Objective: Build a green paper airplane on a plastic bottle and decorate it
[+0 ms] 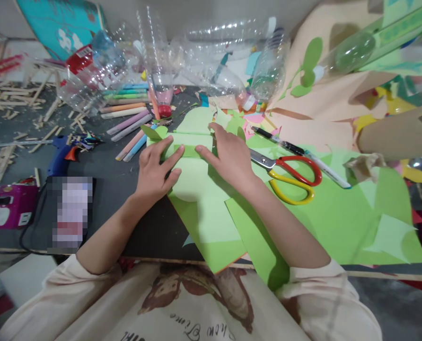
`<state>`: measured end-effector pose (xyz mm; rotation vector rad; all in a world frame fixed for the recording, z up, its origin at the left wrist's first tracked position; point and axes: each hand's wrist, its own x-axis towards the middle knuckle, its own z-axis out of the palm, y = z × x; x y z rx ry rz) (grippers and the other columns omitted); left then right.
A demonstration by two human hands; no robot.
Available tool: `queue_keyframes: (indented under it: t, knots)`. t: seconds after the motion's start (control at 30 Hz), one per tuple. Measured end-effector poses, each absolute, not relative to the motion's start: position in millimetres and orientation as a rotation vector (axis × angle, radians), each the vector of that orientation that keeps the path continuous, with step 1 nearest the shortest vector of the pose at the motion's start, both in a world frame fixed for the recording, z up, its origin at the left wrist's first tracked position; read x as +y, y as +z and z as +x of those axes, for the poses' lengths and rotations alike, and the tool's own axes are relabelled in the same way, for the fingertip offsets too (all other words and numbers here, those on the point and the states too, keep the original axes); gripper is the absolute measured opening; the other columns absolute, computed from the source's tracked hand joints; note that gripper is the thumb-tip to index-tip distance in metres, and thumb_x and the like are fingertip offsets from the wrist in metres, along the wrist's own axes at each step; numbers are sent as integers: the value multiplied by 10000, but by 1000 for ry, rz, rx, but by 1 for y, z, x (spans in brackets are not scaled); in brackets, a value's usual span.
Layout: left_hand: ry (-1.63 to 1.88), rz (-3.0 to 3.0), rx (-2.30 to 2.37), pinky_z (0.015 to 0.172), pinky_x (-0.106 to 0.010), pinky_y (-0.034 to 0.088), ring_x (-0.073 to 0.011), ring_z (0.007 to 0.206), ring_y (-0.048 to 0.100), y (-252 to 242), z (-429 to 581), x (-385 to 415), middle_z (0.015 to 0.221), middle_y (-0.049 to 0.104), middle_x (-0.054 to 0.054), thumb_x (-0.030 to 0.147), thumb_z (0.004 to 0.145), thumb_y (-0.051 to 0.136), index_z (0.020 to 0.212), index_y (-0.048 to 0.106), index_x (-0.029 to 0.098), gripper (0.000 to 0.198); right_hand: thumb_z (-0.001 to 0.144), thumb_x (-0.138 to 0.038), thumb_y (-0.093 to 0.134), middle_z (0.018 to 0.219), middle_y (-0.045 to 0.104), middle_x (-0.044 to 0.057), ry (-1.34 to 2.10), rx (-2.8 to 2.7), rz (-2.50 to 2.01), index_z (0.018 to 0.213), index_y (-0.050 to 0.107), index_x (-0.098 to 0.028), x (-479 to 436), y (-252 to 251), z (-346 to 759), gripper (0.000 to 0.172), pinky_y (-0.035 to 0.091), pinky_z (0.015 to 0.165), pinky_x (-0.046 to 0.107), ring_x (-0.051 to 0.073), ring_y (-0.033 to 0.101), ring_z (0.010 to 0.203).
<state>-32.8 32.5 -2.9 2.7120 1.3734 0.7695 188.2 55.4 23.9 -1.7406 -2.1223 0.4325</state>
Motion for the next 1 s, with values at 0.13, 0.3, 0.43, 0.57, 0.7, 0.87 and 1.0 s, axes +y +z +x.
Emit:
queue_keyframes:
  t: [0.13,0.3,0.43,0.57,0.7,0.87,1.0]
  knots:
    - [732,2724,1411,1128,-361,294,-249,1331,474,-1,-32,32,1454,534,-115,463,1017,293,1417,525,258,506,901,-753,219,1070,712,149,437,-2125,-1748,1345,472,-188,56,26,187,762,485,795,453,344,653,948]
    - [680,2724,1425,1137,-361,283,-256,1336,468,-1,-31,31,1451,537,-120,480,1018,275,1429,514,243,531,888,-772,188,1068,709,169,440,-2143,-1775,1345,481,-157,56,27,186,820,483,806,463,351,652,940]
    - [664,2769,1440,1126,-355,291,-255,1313,484,-2,-30,31,1441,548,-112,487,1018,267,1429,513,243,537,889,-772,190,1048,712,153,420,-2155,-1746,1354,468,-176,56,25,188,805,483,815,461,345,656,936]
    - [714,2801,1445,1105,-344,309,-252,1285,500,-1,-30,31,1418,569,-107,472,1019,285,1412,533,242,518,878,-784,222,1047,712,151,439,-2157,-1730,1369,456,-183,56,25,188,810,486,805,464,356,659,943]
    - [723,2788,1451,1085,-348,333,-247,1262,521,1,-31,31,1393,592,-105,482,1019,278,1390,557,247,520,855,-803,273,1097,704,174,428,-2125,-1757,1362,466,-166,55,24,187,837,492,795,474,374,651,968]
    - [775,2732,1407,1063,-361,360,-239,1226,556,3,-34,32,1360,624,-101,444,1021,281,1330,607,241,493,878,-778,247,1094,706,167,438,-2101,-1752,1390,440,-169,55,23,188,819,494,794,479,371,647,979]
    - [870,2714,1399,998,-355,401,-225,1108,616,2,-36,32,1286,675,-101,416,1020,304,1254,663,231,467,908,-743,174,1023,712,158,479,-2175,-1728,1418,425,-150,57,27,190,822,476,847,504,363,649,951]
